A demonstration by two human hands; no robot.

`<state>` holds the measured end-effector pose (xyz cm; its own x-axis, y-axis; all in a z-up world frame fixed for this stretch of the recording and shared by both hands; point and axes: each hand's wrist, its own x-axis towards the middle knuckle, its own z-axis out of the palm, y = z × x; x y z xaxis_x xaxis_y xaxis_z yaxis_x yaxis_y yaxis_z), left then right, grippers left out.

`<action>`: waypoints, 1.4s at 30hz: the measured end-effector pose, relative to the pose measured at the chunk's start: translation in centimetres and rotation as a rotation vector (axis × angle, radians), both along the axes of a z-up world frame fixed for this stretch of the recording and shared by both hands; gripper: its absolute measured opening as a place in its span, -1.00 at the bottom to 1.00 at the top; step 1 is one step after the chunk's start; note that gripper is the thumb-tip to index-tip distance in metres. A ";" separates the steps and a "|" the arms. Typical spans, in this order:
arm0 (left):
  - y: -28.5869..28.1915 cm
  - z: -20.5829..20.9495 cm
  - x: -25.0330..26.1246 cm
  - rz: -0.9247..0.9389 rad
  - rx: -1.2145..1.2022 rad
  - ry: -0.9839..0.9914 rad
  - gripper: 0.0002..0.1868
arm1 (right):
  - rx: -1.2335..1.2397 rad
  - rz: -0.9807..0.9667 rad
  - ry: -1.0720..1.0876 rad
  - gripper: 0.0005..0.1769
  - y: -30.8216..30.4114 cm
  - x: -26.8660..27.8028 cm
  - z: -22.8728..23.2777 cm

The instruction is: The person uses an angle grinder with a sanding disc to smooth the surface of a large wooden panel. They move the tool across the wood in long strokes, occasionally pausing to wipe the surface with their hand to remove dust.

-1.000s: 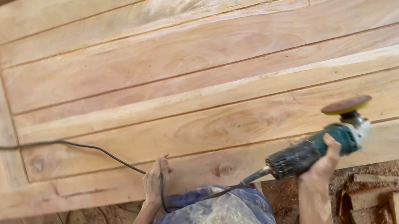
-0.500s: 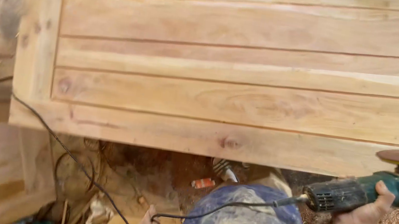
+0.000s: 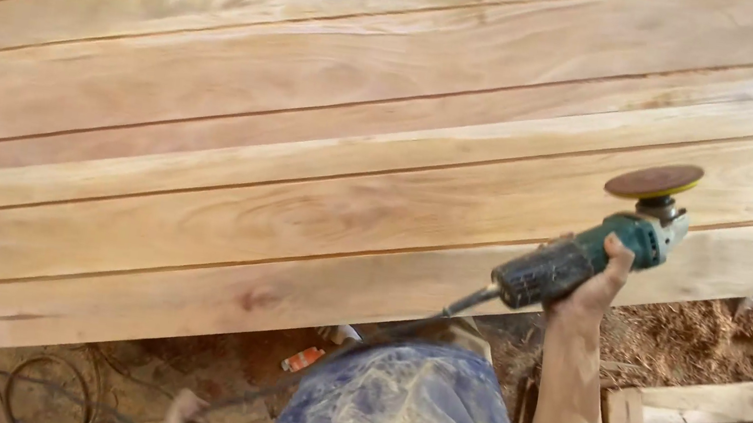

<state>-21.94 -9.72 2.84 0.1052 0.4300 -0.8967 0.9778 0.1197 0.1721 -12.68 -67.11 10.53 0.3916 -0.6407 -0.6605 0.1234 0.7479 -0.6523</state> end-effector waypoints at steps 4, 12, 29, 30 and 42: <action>-5.0 -2.5 6.7 -1.027 1.007 -0.508 -0.41 | -0.022 -0.115 -0.012 -0.32 -10.5 4.6 -0.4; -17.9 -2.6 21.5 -1.411 1.051 -0.648 -0.56 | 0.162 -0.157 -0.094 -0.46 -24.9 10.1 -7.4; -22.1 -5.5 29.2 -1.476 0.826 -0.601 -0.75 | 0.136 -0.233 0.009 -0.53 -28.8 15.2 -11.4; -22.2 -5.8 29.6 -1.469 0.821 -0.602 -0.75 | 0.129 -0.228 0.010 -0.53 -28.9 15.4 -11.4; -21.6 -6.3 31.6 -1.474 0.789 -0.702 -0.51 | 0.075 -0.271 0.119 -0.50 -27.6 18.1 -11.0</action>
